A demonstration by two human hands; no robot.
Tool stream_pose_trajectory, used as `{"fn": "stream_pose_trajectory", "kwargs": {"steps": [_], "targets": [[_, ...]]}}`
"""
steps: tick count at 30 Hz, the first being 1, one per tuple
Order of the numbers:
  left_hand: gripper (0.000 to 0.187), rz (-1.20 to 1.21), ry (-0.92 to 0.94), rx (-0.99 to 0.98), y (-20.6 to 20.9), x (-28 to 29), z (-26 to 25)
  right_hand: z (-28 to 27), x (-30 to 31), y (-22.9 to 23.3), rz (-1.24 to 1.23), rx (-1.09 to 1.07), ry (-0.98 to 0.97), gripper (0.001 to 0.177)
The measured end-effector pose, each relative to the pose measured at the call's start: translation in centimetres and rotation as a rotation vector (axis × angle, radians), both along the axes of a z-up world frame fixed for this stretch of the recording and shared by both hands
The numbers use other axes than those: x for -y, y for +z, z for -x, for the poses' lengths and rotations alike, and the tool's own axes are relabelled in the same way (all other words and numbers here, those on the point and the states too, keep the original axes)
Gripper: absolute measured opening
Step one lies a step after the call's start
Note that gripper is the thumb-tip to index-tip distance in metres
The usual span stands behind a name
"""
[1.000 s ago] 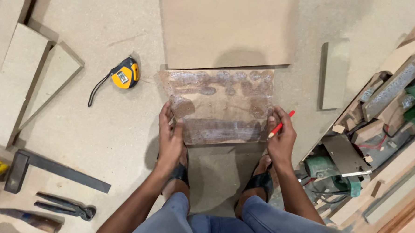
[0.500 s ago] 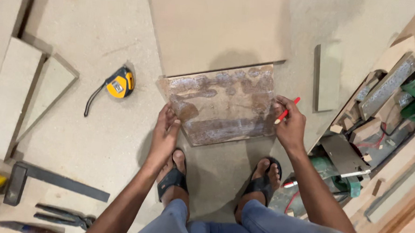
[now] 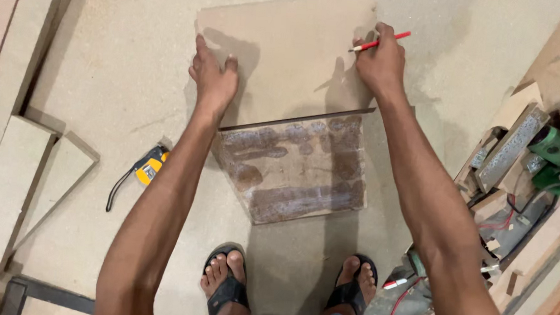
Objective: The person uses a pencil to draw lines on multiple wooden boards, then uses a measuring tape to measure and mark a wood panel on the floor.
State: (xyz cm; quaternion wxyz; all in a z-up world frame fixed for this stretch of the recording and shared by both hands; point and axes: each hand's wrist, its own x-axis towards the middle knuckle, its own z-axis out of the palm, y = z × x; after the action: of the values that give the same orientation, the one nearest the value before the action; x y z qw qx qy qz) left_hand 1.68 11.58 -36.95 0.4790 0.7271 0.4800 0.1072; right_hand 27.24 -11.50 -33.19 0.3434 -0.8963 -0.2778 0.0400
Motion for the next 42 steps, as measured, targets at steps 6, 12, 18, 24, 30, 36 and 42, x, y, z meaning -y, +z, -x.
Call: {"fn": "stream_pose_trajectory", "kwargs": {"steps": [6, 12, 18, 24, 30, 36, 42], "targets": [[0.059, -0.344, 0.044, 0.351, 5.1, 1.5, 1.0, -2.1, 1.7, 3.7, -0.542, -0.044, -0.052, 0.032], [0.044, -0.460, 0.059, 0.793, 12.2, 4.5, 3.6, 3.9, 4.7, 13.6, -0.754, 0.219, 0.110, 0.022], [0.049, -0.445, 0.070, 0.767, 8.4, 5.5, 4.5, 5.3, 4.6, 5.8, -0.568, 0.114, -0.041, 0.039], [0.050, -0.430, 0.061, 0.729, 5.6, 2.5, 3.8, 3.2, 4.1, 3.7, -0.584, 0.137, 0.108, 0.036], [0.030, -0.266, -0.027, 0.634, 2.8, 0.5, 4.4, 1.4, 4.5, 2.9, -0.522, 0.041, 0.196, 0.010], [0.026, -0.125, -0.100, 0.642, 5.9, -0.6, 6.6, 0.5, 6.7, 6.6, -0.461, -0.105, 0.250, 0.023], [0.034, 0.200, -0.022, 0.823, 6.4, 2.0, 8.6, 3.5, 8.4, 6.7, -0.548, -0.468, 0.179, 0.026]]}}
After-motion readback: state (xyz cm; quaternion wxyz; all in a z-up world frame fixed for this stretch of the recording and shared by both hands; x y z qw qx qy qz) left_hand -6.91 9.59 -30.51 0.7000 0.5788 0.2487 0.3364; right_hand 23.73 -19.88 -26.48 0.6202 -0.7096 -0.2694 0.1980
